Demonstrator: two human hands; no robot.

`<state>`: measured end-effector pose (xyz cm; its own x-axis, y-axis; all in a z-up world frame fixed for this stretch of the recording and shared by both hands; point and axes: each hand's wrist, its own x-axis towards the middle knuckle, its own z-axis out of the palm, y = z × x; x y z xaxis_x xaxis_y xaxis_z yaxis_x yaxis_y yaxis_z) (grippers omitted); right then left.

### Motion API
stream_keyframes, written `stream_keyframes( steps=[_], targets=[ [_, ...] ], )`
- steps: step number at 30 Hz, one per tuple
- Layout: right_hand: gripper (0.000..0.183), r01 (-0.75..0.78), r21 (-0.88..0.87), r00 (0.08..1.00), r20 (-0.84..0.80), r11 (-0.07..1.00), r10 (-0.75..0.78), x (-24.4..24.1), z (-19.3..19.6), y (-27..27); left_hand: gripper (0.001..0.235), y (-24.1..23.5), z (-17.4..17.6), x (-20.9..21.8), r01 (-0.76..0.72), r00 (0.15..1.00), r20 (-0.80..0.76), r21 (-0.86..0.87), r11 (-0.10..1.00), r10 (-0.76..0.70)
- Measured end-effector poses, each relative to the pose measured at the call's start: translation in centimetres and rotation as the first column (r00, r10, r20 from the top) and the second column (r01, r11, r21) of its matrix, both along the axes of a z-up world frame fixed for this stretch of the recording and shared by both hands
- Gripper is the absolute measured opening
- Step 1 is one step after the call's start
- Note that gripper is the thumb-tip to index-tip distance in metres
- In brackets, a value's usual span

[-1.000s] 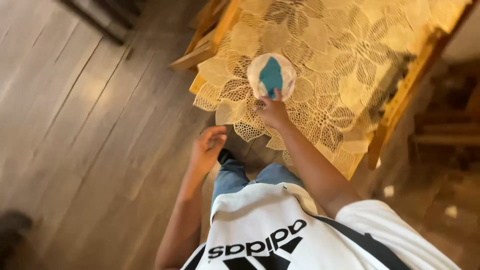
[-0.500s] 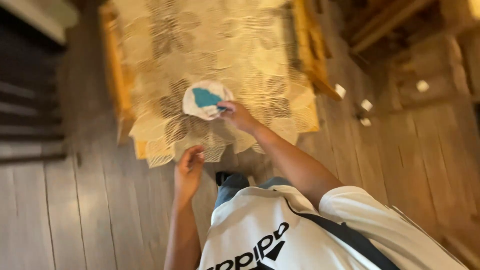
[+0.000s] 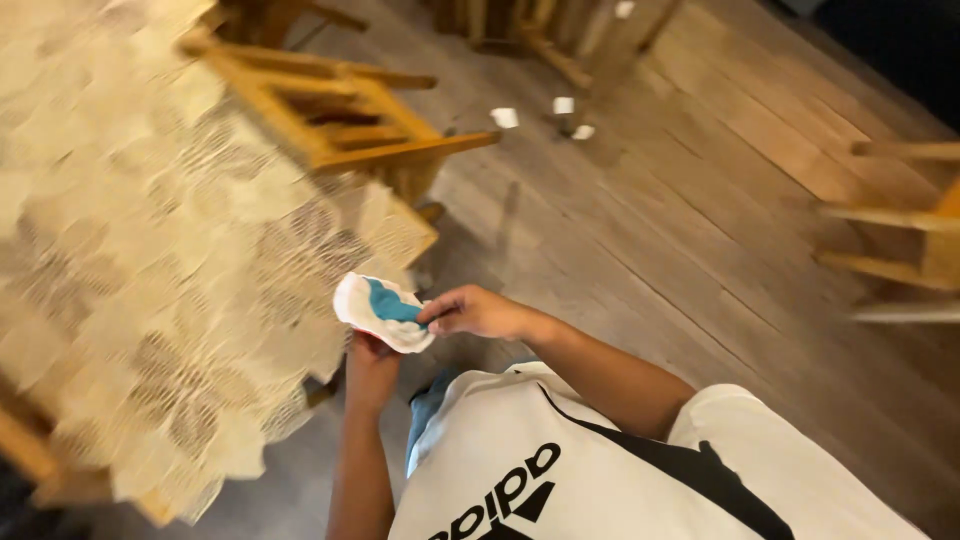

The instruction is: The recorder prepares restaurant tables by laying doilies and cleaning plates.

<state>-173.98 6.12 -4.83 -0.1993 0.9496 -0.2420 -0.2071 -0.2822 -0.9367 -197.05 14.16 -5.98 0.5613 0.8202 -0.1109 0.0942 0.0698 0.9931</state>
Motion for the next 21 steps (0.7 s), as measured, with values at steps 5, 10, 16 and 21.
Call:
stream_keyframes(
  steps=[5,10,16,21],
  targets=[
    [0.028,0.135,-0.095,0.990,-0.015,0.986,-0.137,9.4,-0.3,-7.9,0.059,-5.6,0.1,10.1,0.166,0.984,0.067,-0.042,0.985,-0.163],
    [0.029,0.279,-0.037,0.960,0.053,0.960,-0.277,18.6,0.7,-15.6,0.060,-10.9,1.4,20.6,0.325,0.919,0.290,-0.174,0.930,-0.267],
    [0.029,0.525,-0.056,0.848,0.108,0.849,-0.518,25.4,0.1,-23.6,0.053,-12.4,-2.2,30.0,0.472,0.882,0.165,-0.355,0.807,-0.443],
    [0.028,0.700,-0.056,0.713,0.116,0.712,-0.692,29.1,0.8,-26.5,0.047,-12.1,-4.0,38.0,0.609,0.781,0.110,-0.355,0.710,-0.615]
  ],
)
